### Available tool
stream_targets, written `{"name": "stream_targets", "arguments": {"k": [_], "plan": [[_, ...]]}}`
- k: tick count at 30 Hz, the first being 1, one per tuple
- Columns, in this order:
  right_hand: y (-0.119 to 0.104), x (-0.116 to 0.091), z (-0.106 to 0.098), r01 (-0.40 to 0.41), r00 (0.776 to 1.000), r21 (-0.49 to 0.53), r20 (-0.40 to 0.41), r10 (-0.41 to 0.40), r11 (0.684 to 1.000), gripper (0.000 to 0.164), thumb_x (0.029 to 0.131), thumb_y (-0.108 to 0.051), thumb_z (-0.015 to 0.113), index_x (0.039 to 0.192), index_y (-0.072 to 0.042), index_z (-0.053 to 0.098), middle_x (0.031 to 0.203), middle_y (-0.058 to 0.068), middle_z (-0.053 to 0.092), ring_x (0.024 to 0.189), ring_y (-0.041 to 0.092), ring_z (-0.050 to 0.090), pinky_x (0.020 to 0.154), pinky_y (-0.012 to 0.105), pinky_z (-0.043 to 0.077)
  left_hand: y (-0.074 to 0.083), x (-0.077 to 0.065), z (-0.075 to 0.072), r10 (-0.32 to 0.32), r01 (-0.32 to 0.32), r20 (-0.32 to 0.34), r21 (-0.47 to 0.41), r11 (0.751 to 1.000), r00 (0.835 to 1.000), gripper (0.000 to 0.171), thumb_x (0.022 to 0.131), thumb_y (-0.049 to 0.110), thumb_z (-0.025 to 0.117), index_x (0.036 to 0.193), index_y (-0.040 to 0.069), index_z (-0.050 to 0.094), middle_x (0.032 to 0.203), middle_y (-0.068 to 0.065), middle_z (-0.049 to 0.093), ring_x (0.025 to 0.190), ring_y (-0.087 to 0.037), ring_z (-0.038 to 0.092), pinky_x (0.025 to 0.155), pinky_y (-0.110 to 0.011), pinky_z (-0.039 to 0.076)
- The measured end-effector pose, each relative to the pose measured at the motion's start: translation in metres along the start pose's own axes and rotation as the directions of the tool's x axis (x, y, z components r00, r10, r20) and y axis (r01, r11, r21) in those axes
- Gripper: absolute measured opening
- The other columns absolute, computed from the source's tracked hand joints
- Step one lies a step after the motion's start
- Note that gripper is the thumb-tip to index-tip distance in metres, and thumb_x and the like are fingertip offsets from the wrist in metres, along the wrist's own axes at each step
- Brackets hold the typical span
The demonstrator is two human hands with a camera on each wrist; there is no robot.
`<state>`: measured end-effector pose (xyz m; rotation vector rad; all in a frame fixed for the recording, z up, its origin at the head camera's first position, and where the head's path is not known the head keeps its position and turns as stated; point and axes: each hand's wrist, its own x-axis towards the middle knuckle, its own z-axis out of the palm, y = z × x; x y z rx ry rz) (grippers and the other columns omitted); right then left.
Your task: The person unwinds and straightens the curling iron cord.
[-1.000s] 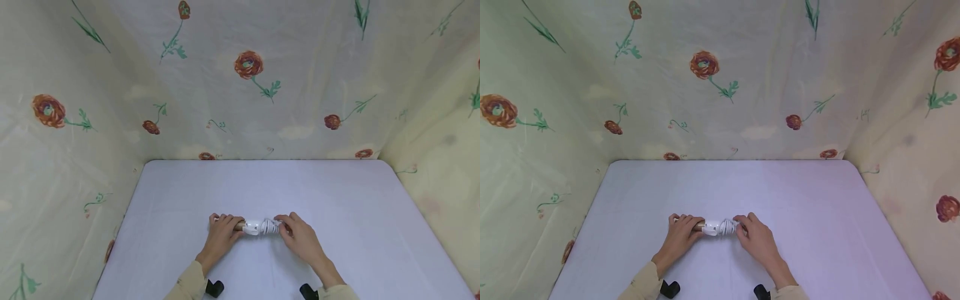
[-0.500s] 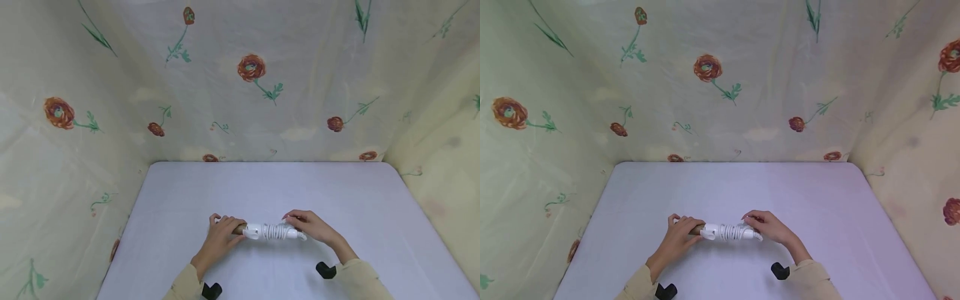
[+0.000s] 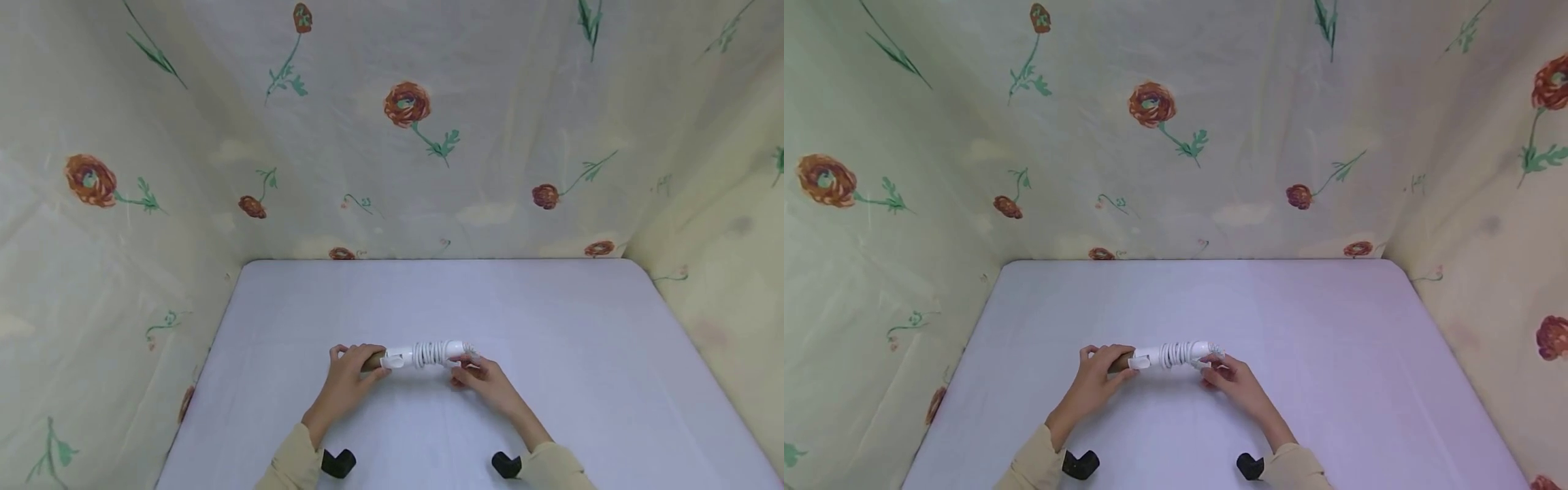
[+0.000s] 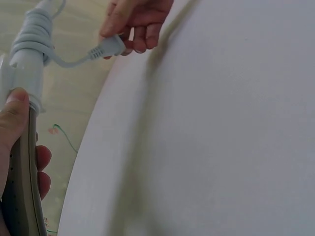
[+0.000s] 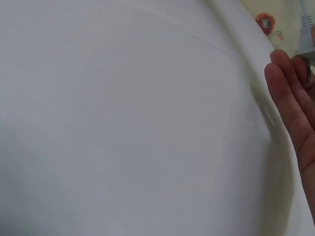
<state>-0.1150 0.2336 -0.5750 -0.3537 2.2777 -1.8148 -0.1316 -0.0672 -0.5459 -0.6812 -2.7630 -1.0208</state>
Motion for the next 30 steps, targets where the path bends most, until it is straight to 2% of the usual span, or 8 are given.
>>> {"name": "stream_targets", "arguments": {"k": [6, 11, 15, 18, 22, 26, 28, 30], "plan": [[0.0, -0.005, 0.019, -0.073, 0.991, -0.124, -0.118, 0.058, 0.99, 0.03, 0.089, -0.024, 0.067, 0.112, -0.006, 0.06, 0.103, 0.012, 0.066, 0.091, 0.007, 0.066, 0.08, 0.021, 0.052, 0.003, 0.009, -0.004, -0.004, 0.006, -0.049, 0.039, 0.999, 0.999, 0.04, 0.082, 0.041, 0.07, 0.116, 0.023, 0.061, 0.109, 0.008, 0.068, 0.094, -0.011, 0.059, 0.095, -0.044, 0.025], [0.002, -0.01, 0.031, 0.008, 0.994, -0.219, -0.106, -0.032, 0.976, 0.018, 0.089, -0.012, 0.065, 0.106, -0.007, 0.058, 0.104, 0.01, 0.066, 0.095, 0.011, 0.065, 0.083, 0.022, 0.052, 0.007, 0.014, -0.004, 0.019, -0.012, -0.078, 0.087, 0.996, 0.997, 0.04, 0.081, 0.041, 0.07, 0.116, 0.022, 0.062, 0.108, 0.007, 0.068, 0.089, -0.012, 0.058, 0.093, -0.046, 0.027], [0.001, -0.011, 0.04, 0.087, 0.988, -0.284, -0.099, -0.12, 0.955, 0.018, 0.086, 0.0, 0.064, 0.099, -0.008, 0.056, 0.112, 0.009, 0.06, 0.098, 0.015, 0.061, 0.081, 0.022, 0.052, 0.009, 0.017, -0.005, 0.029, -0.021, -0.08, 0.099, 0.995, 0.996, 0.039, 0.081, 0.042, 0.07, 0.115, 0.023, 0.062, 0.106, 0.007, 0.068, 0.088, -0.011, 0.057, 0.094, -0.047, 0.026], [-0.003, -0.011, 0.045, 0.124, 0.983, -0.329, -0.091, -0.162, 0.936, 0.029, 0.083, 0.004, 0.064, 0.108, -0.008, 0.055, 0.113, 0.009, 0.057, 0.094, 0.014, 0.059, 0.077, 0.023, 0.052, 0.01, 0.019, -0.005, 0.034, -0.026, -0.078, 0.101, 0.995, 0.996, 0.038, 0.081, 0.042, 0.07, 0.113, 0.024, 0.063, 0.103, 0.007, 0.069, 0.087, -0.011, 0.057, 0.095, -0.048, 0.025], [-0.01, -0.015, 0.051, 0.14, 0.98, -0.431, -0.067, -0.186, 0.892, 0.058, 0.084, 0.002, 0.064, 0.135, -0.017, 0.045, 0.117, 0.003, 0.06, 0.09, 0.009, 0.059, 0.075, 0.022, 0.05, 0.013, 0.021, -0.006, 0.025, -0.015, -0.082, 0.119, 0.993, 0.996, 0.038, 0.08, 0.042, 0.071, 0.112, 0.023, 0.064, 0.101, 0.006, 0.069, 0.086, -0.012, 0.057, 0.094, -0.049, 0.026], [-0.018, -0.018, 0.057, 0.142, 0.977, -0.518, -0.066, -0.204, 0.844, 0.064, 0.086, 0.001, 0.061, 0.143, -0.022, 0.039, 0.117, -0.001, 0.064, 0.095, 0.011, 0.062, 0.08, 0.026, 0.051, 0.013, 0.023, -0.007, -0.002, 0.013, -0.079, 0.134, 0.991, 0.997, 0.039, 0.08, 0.042, 0.07, 0.112, 0.022, 0.064, 0.102, 0.005, 0.069, 0.089, -0.014, 0.058, 0.095, -0.048, 0.031], [-0.021, -0.02, 0.06, 0.124, 0.977, -0.524, -0.083, -0.195, 0.843, 0.062, 0.086, 0.003, 0.06, 0.141, -0.02, 0.042, 0.114, -0.001, 0.065, 0.102, 0.015, 0.062, 0.086, 0.031, 0.05, 0.012, 0.023, -0.007, -0.009, 0.02, -0.068, 0.15, 0.988, 0.998, 0.039, 0.08, 0.043, 0.07, 0.112, 0.022, 0.064, 0.102, 0.005, 0.069, 0.09, -0.014, 0.059, 0.095, -0.046, 0.034], [-0.024, -0.022, 0.062, 0.097, 0.982, -0.504, -0.092, -0.165, 0.858, 0.061, 0.084, 0.006, 0.059, 0.139, -0.018, 0.044, 0.109, 0.0, 0.066, 0.105, 0.017, 0.062, 0.091, 0.036, 0.049, 0.012, 0.023, -0.006, -0.008, 0.017, -0.058, 0.171, 0.985, 0.998, 0.039, 0.081, 0.044, 0.068, 0.113, 0.022, 0.064, 0.102, 0.006, 0.069, 0.091, -0.014, 0.06, 0.095, -0.046, 0.037]]}}
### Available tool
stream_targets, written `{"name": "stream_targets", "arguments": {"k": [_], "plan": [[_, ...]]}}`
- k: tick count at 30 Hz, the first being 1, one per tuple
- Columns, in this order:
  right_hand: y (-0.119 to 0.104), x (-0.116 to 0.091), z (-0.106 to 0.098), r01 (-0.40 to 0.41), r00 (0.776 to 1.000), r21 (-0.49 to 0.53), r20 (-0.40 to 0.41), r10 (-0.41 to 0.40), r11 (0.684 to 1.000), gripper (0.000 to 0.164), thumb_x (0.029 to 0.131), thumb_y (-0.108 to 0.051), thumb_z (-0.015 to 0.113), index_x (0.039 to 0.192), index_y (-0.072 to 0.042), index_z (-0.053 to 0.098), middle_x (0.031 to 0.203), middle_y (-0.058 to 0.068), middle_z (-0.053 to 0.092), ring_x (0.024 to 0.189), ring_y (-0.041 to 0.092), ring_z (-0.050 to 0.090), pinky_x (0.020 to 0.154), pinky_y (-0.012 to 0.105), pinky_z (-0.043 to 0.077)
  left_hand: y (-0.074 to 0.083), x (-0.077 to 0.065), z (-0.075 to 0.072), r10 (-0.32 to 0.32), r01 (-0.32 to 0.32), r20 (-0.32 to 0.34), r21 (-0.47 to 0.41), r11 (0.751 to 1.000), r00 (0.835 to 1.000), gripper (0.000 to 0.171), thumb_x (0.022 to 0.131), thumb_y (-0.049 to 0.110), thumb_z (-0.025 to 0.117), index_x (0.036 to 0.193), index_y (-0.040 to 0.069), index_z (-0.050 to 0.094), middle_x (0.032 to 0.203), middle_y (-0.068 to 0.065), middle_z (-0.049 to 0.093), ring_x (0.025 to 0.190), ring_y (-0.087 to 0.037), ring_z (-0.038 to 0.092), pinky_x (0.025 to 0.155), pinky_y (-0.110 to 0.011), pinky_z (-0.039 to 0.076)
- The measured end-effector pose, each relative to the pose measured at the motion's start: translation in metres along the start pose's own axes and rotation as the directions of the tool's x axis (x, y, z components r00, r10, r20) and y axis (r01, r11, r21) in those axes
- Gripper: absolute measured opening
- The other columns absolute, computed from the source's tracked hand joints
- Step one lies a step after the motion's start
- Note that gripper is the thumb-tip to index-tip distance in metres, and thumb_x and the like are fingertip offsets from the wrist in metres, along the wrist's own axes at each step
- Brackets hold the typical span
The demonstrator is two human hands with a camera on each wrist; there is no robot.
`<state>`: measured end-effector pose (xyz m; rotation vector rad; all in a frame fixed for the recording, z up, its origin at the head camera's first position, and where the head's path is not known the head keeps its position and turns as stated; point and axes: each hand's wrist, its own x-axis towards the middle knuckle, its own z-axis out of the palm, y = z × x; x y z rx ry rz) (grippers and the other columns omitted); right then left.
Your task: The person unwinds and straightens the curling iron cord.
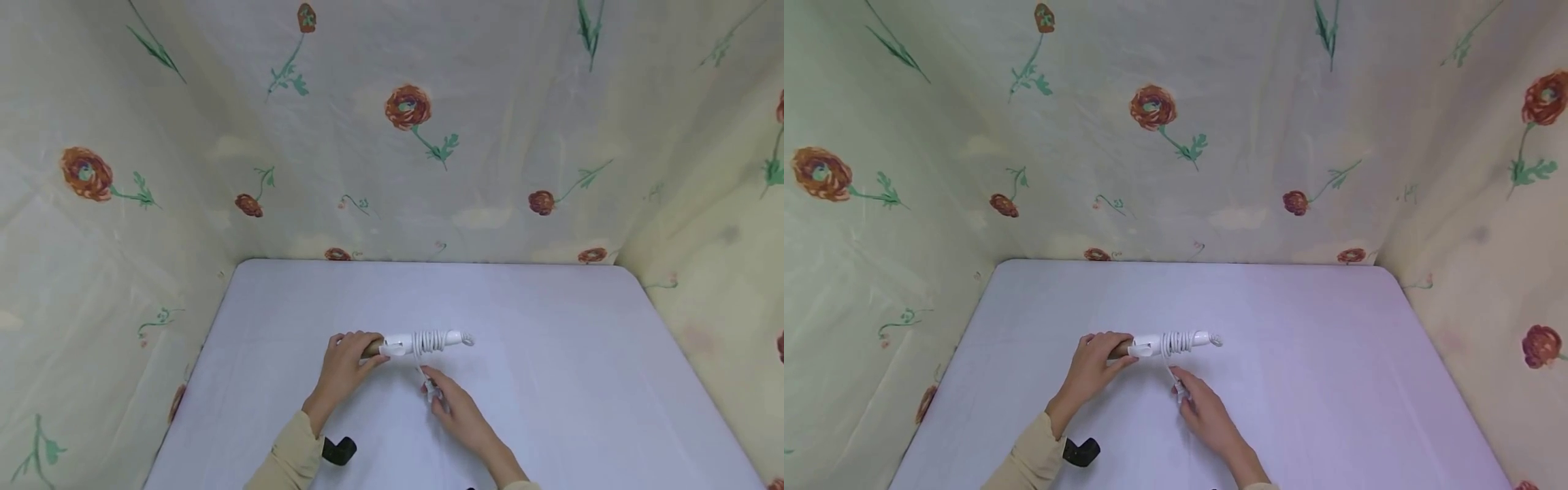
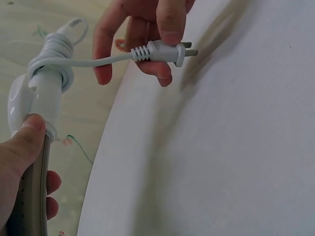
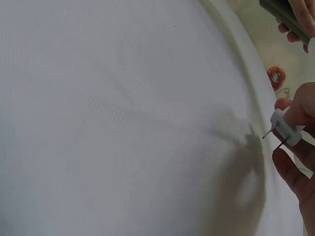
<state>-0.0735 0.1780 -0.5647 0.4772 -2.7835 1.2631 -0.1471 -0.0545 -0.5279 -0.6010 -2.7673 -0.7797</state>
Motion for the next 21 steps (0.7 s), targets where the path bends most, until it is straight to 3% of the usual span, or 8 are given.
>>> {"name": "stream_targets", "arguments": {"k": [3, 6, 10, 14, 21], "plan": [[-0.006, -0.002, -0.001, -0.03, 0.999, 0.033, 0.024, 0.029, 0.999, 0.059, 0.081, 0.008, 0.058, 0.135, -0.014, 0.046, 0.107, 0.001, 0.066, 0.109, 0.021, 0.061, 0.096, 0.041, 0.046, 0.0, -0.001, 0.001, 0.01, -0.011, 0.013, 0.047, 0.999, 1.0, 0.041, 0.082, 0.047, 0.065, 0.117, 0.025, 0.063, 0.101, 0.007, 0.068, 0.091, -0.014, 0.06, 0.093, -0.046, 0.037], [-0.011, -0.002, -0.004, -0.031, 0.998, 0.04, 0.057, 0.029, 0.999, 0.059, 0.08, 0.009, 0.056, 0.134, -0.012, 0.046, 0.107, -0.001, 0.066, 0.104, 0.018, 0.063, 0.093, 0.037, 0.048, 0.0, -0.002, 0.002, 0.015, -0.015, 0.008, 0.072, 0.997, 1.0, 0.044, 0.082, 0.049, 0.063, 0.121, 0.03, 0.062, 0.1, 0.008, 0.068, 0.089, -0.013, 0.058, 0.091, -0.044, 0.035], [-0.015, -0.002, -0.006, 0.012, 0.999, -0.029, 0.036, -0.011, 0.999, 0.056, 0.08, 0.011, 0.055, 0.132, -0.011, 0.05, 0.099, -0.002, 0.066, 0.083, 0.009, 0.06, 0.078, 0.028, 0.05, 0.0, -0.003, 0.003, 0.015, -0.015, -0.004, 0.077, 0.997, 1.0, 0.045, 0.082, 0.049, 0.062, 0.124, 0.032, 0.06, 0.099, 0.008, 0.067, 0.087, -0.013, 0.057, 0.088, -0.042, 0.034], [-0.019, 0.0, -0.01, 0.05, 0.998, -0.122, -0.026, -0.053, 0.991, 0.051, 0.081, 0.011, 0.057, 0.127, -0.012, 0.054, 0.087, -0.003, 0.061, 0.072, -0.001, 0.047, 0.073, 0.027, 0.043, 0.001, -0.002, 0.002, 0.011, -0.009, -0.02, 0.084, 0.996, 1.0, 0.044, 0.083, 0.047, 0.063, 0.124, 0.032, 0.061, 0.098, 0.008, 0.067, 0.086, -0.013, 0.056, 0.088, -0.042, 0.033], [-0.03, -0.005, -0.02, 0.073, 0.997, -0.16, 0.042, -0.067, 0.984, 0.049, 0.081, 0.01, 0.053, 0.127, -0.008, 0.055, 0.083, -0.003, 0.057, 0.074, -0.002, 0.042, 0.074, 0.026, 0.032, -0.001, -0.006, 0.003, -0.002, 0.001, 0.003, 0.121, 0.993, 1.0, 0.043, 0.082, 0.05, 0.062, 0.121, 0.031, 0.063, 0.097, 0.008, 0.068, 0.085, -0.013, 0.056, 0.088, -0.041, 0.033]]}}
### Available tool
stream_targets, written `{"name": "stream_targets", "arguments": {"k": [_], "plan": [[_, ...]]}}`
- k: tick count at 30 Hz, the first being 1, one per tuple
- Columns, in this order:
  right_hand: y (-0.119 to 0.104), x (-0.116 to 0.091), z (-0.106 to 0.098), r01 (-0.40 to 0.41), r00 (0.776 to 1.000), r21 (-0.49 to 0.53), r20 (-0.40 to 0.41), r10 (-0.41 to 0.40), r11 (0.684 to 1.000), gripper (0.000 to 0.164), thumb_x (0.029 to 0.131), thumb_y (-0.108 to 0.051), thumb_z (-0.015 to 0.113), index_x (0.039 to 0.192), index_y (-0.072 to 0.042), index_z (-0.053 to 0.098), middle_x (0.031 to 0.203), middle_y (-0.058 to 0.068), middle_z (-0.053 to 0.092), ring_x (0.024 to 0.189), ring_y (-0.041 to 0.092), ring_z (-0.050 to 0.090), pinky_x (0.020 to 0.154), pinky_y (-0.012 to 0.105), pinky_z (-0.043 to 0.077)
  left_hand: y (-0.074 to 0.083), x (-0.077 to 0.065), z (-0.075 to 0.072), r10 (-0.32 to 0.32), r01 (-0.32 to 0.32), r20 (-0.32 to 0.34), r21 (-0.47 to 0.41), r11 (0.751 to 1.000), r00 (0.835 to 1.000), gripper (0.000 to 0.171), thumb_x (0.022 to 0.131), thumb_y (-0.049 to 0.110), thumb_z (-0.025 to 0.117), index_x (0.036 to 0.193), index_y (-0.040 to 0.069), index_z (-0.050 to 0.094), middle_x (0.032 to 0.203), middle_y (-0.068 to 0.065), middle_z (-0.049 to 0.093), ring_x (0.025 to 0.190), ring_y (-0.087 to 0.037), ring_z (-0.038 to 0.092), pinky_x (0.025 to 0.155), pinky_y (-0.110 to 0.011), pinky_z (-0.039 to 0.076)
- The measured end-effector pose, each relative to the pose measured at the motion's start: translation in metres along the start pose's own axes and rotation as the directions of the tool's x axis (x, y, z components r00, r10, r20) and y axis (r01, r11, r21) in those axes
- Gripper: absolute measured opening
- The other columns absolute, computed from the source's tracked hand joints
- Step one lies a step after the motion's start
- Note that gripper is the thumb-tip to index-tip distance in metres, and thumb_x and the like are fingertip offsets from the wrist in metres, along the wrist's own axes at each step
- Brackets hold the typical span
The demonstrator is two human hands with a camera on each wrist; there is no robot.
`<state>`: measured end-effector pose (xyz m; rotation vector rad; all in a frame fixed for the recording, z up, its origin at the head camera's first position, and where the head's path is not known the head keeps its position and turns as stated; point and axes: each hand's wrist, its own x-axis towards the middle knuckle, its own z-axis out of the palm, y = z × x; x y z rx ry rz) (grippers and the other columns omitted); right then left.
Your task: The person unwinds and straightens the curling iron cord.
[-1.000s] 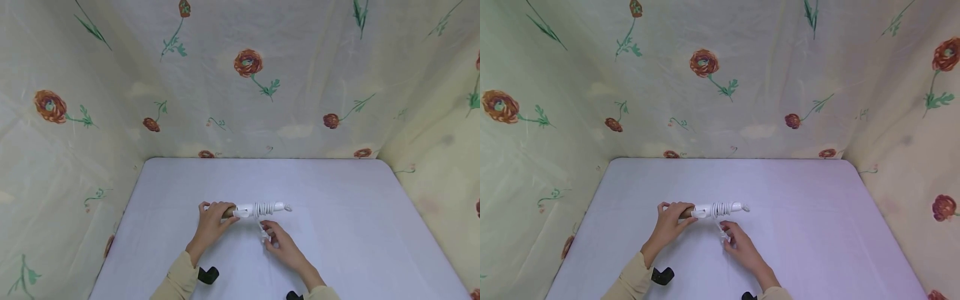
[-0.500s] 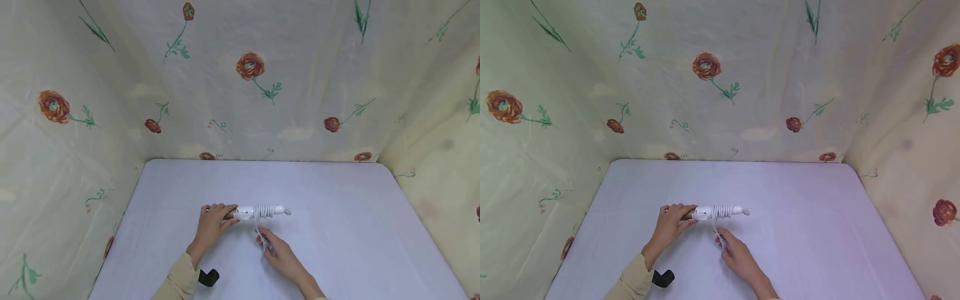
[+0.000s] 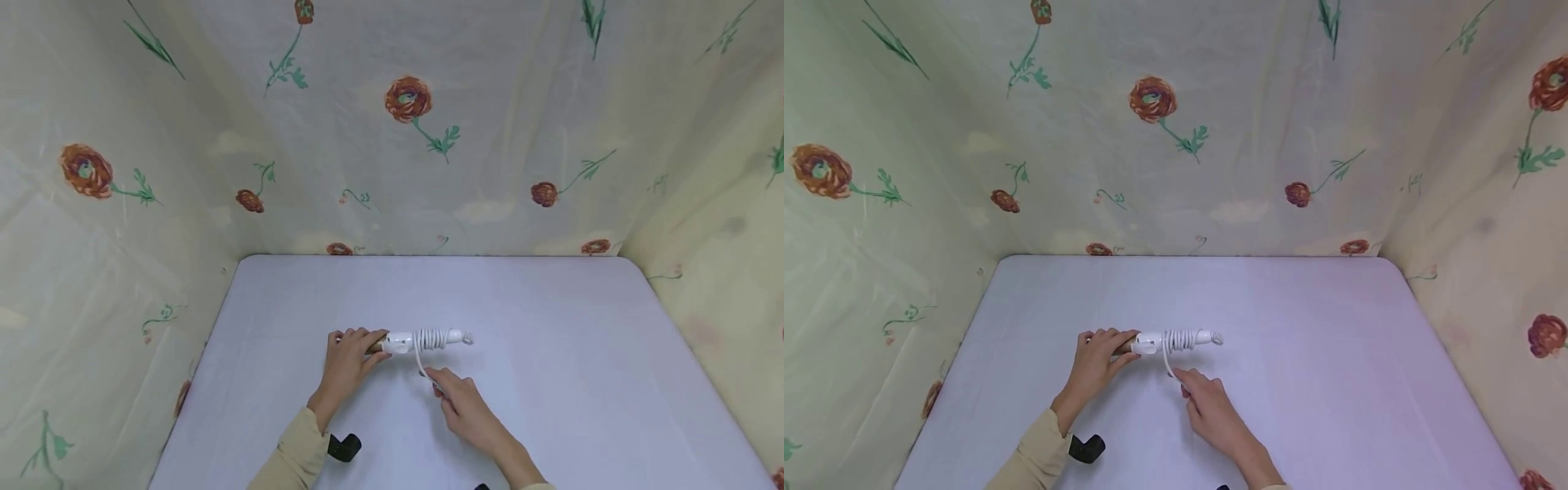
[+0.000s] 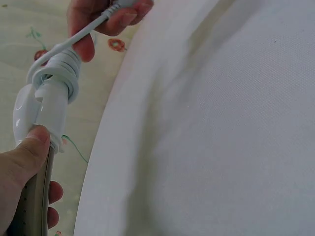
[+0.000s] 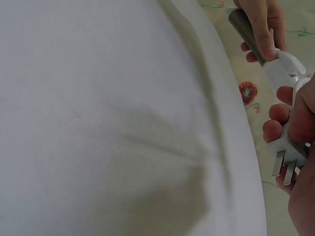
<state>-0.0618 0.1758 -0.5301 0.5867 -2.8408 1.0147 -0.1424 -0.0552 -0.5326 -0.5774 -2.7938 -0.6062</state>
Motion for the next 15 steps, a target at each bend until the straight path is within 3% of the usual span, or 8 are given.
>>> {"name": "stream_targets", "arguments": {"k": [5, 8, 15], "plan": [[-0.005, 0.001, -0.007, -0.029, 0.999, -0.007, 0.037, 0.029, 1.0, 0.039, 0.089, -0.011, 0.061, 0.127, -0.012, 0.056, 0.084, -0.013, 0.054, 0.075, -0.003, 0.046, 0.074, 0.024, 0.031, -0.003, -0.001, 0.001, -0.001, 0.001, 0.003, 0.022, 1.0, 1.0, 0.043, 0.08, 0.048, 0.065, 0.12, 0.032, 0.063, 0.096, 0.008, 0.068, 0.084, -0.013, 0.056, 0.088, -0.042, 0.033], [-0.005, 0.004, -0.013, 0.0, 1.0, -0.043, 0.022, 0.001, 0.999, 0.034, 0.091, -0.024, 0.063, 0.124, -0.015, 0.059, 0.085, -0.018, 0.054, 0.072, -0.005, 0.045, 0.071, 0.023, 0.031, -0.003, -0.001, 0.002, 0.01, -0.011, 0.005, 0.04, 0.999, 1.0, 0.044, 0.079, 0.049, 0.066, 0.119, 0.033, 0.063, 0.095, 0.007, 0.068, 0.084, -0.014, 0.057, 0.088, -0.042, 0.033], [-0.005, 0.016, -0.03, 0.102, 0.991, -0.159, -0.069, -0.114, 0.982, 0.021, 0.089, -0.017, 0.065, 0.11, -0.018, 0.068, 0.077, -0.021, 0.054, 0.064, -0.007, 0.038, 0.065, 0.02, 0.03, -0.004, -0.007, 0.001, 0.011, -0.012, 0.021, 0.039, 0.999, 1.0, 0.044, 0.078, 0.048, 0.067, 0.119, 0.032, 0.064, 0.096, 0.007, 0.068, 0.086, -0.015, 0.058, 0.089, -0.044, 0.033]]}}
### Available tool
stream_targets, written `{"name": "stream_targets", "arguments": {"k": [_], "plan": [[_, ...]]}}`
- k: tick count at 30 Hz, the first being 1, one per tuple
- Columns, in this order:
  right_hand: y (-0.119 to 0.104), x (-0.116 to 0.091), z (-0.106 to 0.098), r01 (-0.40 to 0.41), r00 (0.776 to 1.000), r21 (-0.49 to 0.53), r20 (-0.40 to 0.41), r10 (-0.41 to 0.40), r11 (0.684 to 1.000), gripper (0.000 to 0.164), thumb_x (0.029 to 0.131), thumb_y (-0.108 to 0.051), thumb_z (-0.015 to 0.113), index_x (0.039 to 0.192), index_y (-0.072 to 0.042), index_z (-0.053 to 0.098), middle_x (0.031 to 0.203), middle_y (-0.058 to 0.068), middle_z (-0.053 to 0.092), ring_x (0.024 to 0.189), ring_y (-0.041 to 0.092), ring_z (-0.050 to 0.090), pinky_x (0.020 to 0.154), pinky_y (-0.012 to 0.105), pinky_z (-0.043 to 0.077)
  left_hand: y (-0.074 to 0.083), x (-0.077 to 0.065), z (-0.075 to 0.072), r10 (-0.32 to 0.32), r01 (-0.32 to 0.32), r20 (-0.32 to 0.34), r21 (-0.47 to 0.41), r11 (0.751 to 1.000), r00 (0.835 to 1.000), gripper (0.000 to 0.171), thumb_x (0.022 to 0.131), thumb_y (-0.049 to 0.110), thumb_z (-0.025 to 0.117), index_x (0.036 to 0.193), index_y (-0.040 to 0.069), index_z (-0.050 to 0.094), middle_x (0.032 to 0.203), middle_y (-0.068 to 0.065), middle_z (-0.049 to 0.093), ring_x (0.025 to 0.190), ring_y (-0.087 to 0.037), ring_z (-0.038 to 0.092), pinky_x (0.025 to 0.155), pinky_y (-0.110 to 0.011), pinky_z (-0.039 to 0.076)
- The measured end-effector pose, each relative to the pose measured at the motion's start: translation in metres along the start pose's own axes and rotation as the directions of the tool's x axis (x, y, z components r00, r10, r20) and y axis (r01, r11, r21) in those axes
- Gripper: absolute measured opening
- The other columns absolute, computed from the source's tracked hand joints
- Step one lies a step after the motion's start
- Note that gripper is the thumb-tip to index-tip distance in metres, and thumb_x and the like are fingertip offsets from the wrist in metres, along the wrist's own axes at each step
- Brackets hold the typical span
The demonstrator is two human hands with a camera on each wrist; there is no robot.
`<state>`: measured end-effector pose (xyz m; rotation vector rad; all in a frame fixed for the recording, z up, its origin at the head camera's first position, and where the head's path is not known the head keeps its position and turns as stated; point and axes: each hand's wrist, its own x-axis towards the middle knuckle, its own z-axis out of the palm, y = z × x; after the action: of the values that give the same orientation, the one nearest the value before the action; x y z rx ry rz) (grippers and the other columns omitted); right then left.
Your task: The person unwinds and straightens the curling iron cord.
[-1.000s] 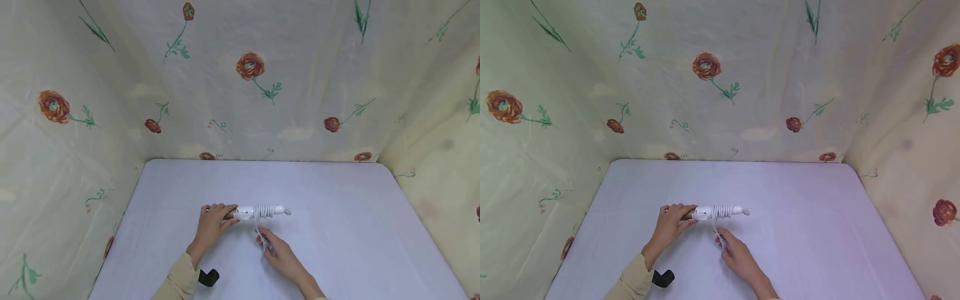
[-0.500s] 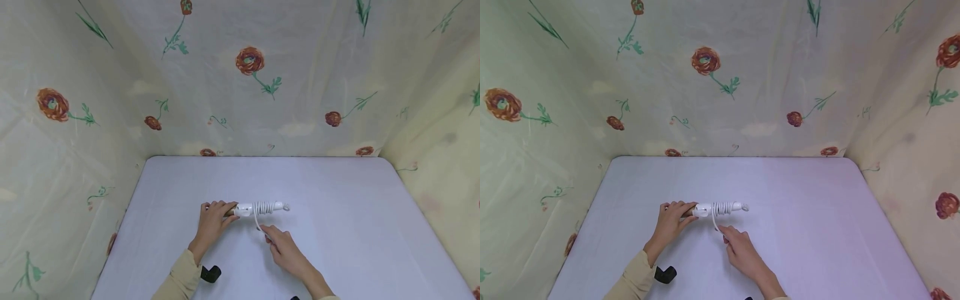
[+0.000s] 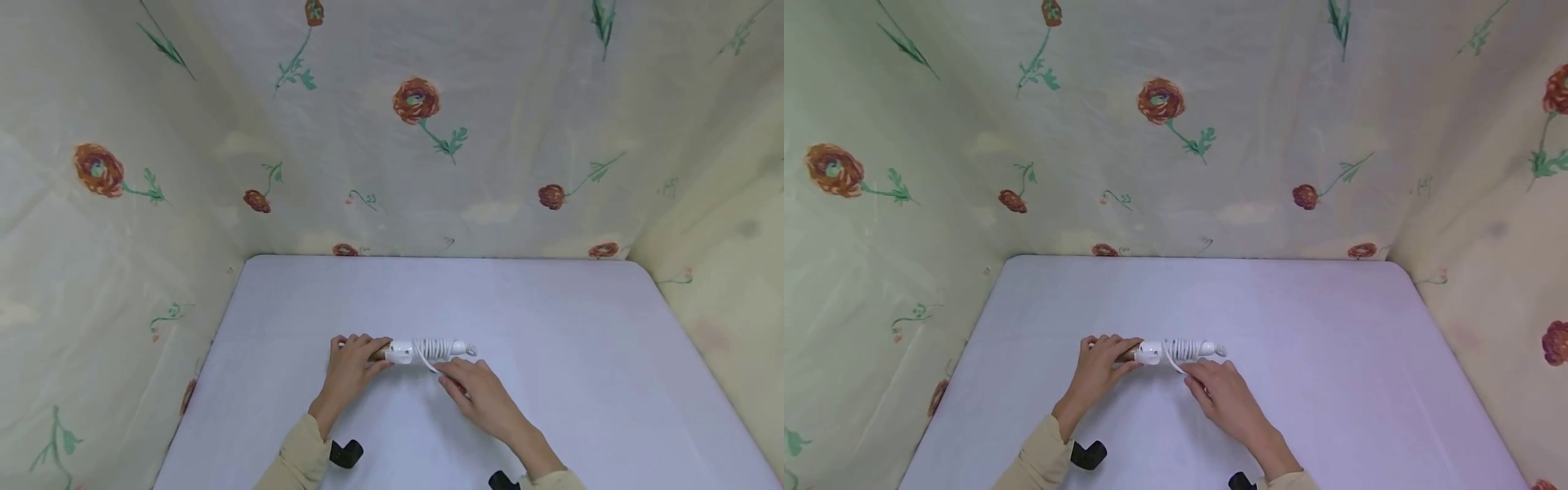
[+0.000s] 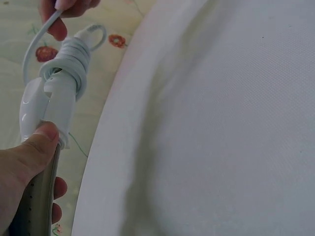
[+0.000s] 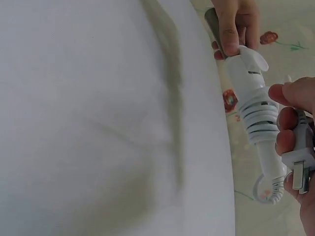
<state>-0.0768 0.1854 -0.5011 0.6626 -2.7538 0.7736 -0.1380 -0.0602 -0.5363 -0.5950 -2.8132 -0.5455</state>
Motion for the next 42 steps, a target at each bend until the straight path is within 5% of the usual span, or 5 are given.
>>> {"name": "stream_targets", "arguments": {"k": [10, 22, 34, 42], "plan": [[0.012, 0.02, -0.015, 0.087, 0.993, -0.075, -0.073, -0.093, 0.993, 0.018, 0.086, -0.014, 0.069, 0.102, -0.02, 0.071, 0.073, -0.017, 0.052, 0.062, -0.003, 0.035, 0.062, 0.019, 0.026, -0.004, -0.005, -0.004, 0.036, -0.036, 0.022, -0.007, 0.999, 0.999, 0.044, 0.08, 0.048, 0.066, 0.12, 0.032, 0.063, 0.097, 0.008, 0.067, 0.088, -0.014, 0.057, 0.095, -0.049, 0.028], [0.035, 0.033, -0.017, 0.092, 0.991, 0.006, -0.101, -0.091, 0.996, 0.018, 0.086, -0.01, 0.067, 0.103, -0.014, 0.071, 0.076, -0.013, 0.056, 0.062, -0.003, 0.036, 0.063, 0.021, 0.029, -0.006, -0.008, -0.005, 0.123, -0.121, 0.039, -0.039, 0.992, 0.992, 0.043, 0.08, 0.048, 0.066, 0.12, 0.032, 0.063, 0.097, 0.01, 0.067, 0.09, -0.012, 0.057, 0.095, -0.049, 0.025], [0.057, 0.042, -0.011, 0.023, 1.0, 0.102, -0.012, -0.022, 0.995, 0.019, 0.09, -0.012, 0.063, 0.107, -0.013, 0.07, 0.073, -0.013, 0.054, 0.059, -0.002, 0.036, 0.061, 0.021, 0.035, -0.011, -0.008, -0.007, 0.175, -0.163, 0.072, -0.152, 0.975, 0.982, 0.043, 0.081, 0.046, 0.066, 0.121, 0.032, 0.062, 0.099, 0.012, 0.066, 0.091, -0.008, 0.055, 0.096, -0.049, 0.023], [0.073, 0.036, 0.007, -0.075, 0.995, 0.206, 0.084, 0.058, 0.976, 0.02, 0.094, -0.018, 0.059, 0.111, -0.013, 0.069, 0.09, -0.003, 0.069, 0.074, 0.001, 0.054, 0.069, 0.024, 0.047, -0.015, -0.008, -0.008, 0.219, -0.202, 0.073, -0.191, 0.96, 0.973, 0.043, 0.082, 0.045, 0.065, 0.123, 0.033, 0.06, 0.1, 0.014, 0.065, 0.092, -0.006, 0.054, 0.094, -0.048, 0.022]]}}
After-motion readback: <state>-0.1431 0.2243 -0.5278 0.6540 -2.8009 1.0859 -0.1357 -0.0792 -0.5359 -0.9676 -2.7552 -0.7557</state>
